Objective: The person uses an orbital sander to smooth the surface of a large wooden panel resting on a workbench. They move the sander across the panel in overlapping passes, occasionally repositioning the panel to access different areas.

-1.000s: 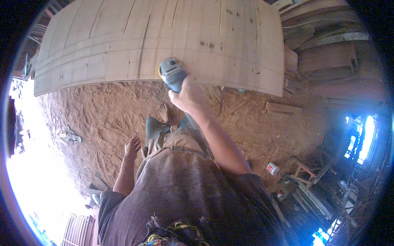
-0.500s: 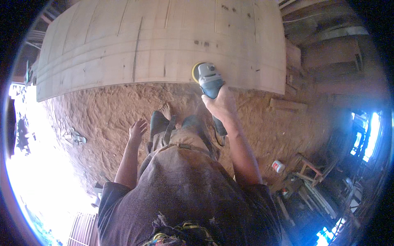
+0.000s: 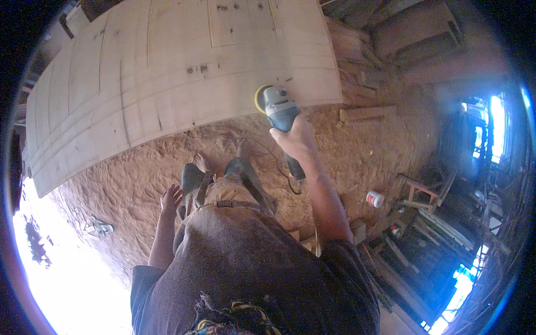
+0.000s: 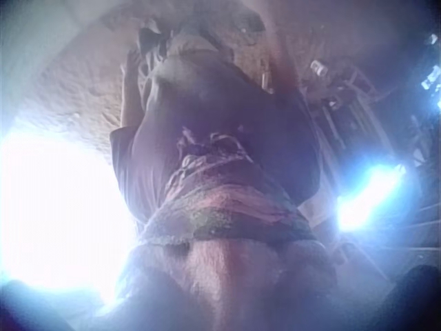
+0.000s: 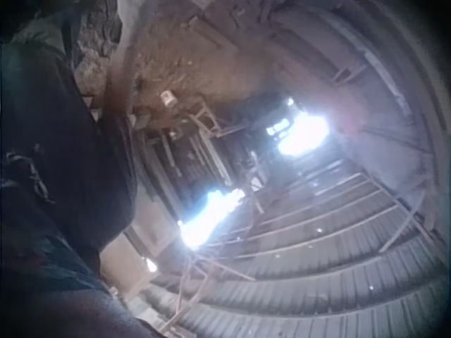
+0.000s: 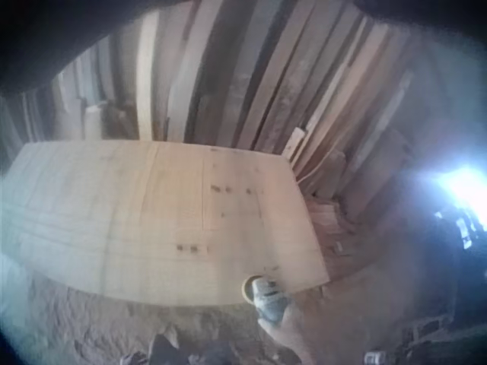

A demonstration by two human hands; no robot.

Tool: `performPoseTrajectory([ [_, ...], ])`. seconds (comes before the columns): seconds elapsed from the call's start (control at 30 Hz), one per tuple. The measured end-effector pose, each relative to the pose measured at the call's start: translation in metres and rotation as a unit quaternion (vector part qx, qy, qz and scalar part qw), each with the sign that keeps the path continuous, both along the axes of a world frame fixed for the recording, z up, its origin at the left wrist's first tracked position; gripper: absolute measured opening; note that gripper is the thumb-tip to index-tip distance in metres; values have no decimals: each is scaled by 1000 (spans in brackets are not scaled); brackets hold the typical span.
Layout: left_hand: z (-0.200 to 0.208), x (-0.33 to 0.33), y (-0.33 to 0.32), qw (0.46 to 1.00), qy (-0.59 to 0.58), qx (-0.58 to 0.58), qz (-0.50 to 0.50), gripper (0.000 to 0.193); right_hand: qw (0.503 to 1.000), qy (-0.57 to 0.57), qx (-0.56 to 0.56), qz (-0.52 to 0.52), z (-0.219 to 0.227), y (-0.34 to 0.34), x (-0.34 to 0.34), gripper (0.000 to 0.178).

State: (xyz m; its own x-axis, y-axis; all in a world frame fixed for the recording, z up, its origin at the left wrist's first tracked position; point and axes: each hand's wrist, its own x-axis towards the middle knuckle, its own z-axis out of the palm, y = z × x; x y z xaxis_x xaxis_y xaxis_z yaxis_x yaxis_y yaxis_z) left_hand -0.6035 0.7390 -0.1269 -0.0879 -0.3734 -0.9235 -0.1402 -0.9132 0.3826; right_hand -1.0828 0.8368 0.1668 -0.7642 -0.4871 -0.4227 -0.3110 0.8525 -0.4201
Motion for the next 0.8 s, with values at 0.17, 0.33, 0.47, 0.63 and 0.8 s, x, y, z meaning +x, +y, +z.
performPoseTrajectory([
  [0.17, 14, -35, -11, 999, 4, -18, -32, 43, 998, 1, -51, -32, 10, 34, -45, 66],
  [0.33, 27, -61, -17, 999, 3, -23, -43, 45, 997, -7, -57, -46, 5, 70, -92, 63],
  [0.47, 37, -67, -14, 997, 19, -46, -52, 47, 993, 50, -89, -54, -14, 88, -119, 55],
  [0.63, 40, -39, 1, 999, 14, -49, -15, 46, 986, 4, -111, -124, 2, 88, -121, 44],
  [0.8, 25, 16, 21, 998, -35, -38, 35, 42, 985, -88, -125, -82, 9, 27, -48, 42],
])
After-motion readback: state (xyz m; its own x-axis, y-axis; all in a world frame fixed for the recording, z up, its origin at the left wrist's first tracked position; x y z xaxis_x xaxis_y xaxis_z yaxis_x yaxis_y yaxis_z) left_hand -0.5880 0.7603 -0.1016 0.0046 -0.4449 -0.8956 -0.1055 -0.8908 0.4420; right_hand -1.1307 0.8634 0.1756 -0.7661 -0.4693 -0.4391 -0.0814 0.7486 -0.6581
